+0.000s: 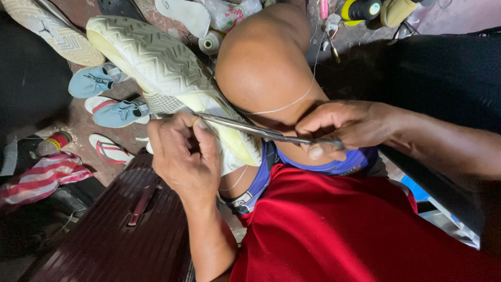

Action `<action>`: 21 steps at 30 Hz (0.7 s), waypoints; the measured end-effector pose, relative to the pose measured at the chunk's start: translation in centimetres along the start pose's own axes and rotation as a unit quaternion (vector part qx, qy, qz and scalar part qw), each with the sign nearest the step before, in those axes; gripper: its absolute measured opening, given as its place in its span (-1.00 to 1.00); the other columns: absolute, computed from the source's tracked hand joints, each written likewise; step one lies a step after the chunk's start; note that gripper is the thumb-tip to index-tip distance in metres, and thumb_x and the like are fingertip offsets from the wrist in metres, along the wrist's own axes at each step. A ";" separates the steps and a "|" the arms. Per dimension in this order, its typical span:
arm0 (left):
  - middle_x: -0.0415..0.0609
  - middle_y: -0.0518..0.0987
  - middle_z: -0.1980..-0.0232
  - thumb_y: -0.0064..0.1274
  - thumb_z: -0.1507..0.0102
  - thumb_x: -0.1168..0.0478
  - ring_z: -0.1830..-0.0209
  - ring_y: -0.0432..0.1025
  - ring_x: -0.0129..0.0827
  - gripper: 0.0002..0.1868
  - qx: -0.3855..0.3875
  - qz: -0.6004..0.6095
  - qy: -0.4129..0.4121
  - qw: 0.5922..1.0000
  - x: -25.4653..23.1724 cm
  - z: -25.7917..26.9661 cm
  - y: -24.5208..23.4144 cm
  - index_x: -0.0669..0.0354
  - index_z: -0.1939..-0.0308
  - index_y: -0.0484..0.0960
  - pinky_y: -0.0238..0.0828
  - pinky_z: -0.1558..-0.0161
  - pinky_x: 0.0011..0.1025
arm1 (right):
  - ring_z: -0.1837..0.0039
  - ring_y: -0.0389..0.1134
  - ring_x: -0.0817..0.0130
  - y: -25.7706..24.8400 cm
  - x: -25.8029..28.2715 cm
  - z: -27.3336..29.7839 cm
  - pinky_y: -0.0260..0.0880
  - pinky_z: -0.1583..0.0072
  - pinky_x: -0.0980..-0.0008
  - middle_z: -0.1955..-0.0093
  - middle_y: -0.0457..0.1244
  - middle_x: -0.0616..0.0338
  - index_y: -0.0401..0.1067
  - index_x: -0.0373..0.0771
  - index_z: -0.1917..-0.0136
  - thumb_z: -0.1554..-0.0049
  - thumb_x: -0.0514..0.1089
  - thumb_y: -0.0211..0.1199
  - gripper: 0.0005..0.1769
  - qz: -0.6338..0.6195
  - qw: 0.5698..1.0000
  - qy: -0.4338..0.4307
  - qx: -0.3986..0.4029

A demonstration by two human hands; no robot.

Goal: The person is sewing a white sneaker using a needle and thread. They repeatedly push the needle through the shoe's upper and pull the thread to secure the stitches.

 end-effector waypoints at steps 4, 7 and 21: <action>-0.01 0.37 0.20 0.11 -0.43 0.32 0.35 0.35 -0.30 -0.91 -0.014 0.013 -0.001 1.000 0.4 0.8 -0.1 0.24 0.10 0.50 0.32 0.28 -0.37 | 0.44 0.16 0.52 -0.2 0.8 1.5 0.11 0.37 0.44 0.49 0.17 0.28 0.43 -0.25 0.20 -0.16 0.03 0.28 -0.70 -0.033 0.997 0.057 0.035; -0.01 0.36 0.22 0.05 -0.46 0.29 0.35 0.33 -0.34 -0.90 -0.020 0.047 0.011 0.999 0.9 0.6 0.2 0.25 0.10 0.49 0.29 0.26 -0.40 | 0.39 0.20 0.52 -0.4 1.5 2.1 0.15 0.32 0.44 0.45 0.21 0.30 0.43 -0.25 0.19 -0.18 -0.01 0.27 -0.73 0.006 1.000 -0.024 -0.001; -0.04 0.38 0.44 -0.20 -0.51 -0.13 0.57 0.27 -0.42 -0.45 -0.262 0.164 -0.005 0.951 7.1 8.2 -1.6 0.23 0.39 0.26 0.14 0.45 -0.57 | 0.39 0.17 0.70 -3.7 -1.3 7.6 0.11 0.31 0.66 0.39 0.24 0.34 0.43 -0.23 0.07 -0.24 0.03 0.23 -0.73 0.010 0.915 -0.229 -0.331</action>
Point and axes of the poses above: each hand's wrist, its own z-axis away from the middle knuckle, its own y-axis out of the palm, x = y × z, the point moved 3 cm from there along -z, towards the middle knuckle
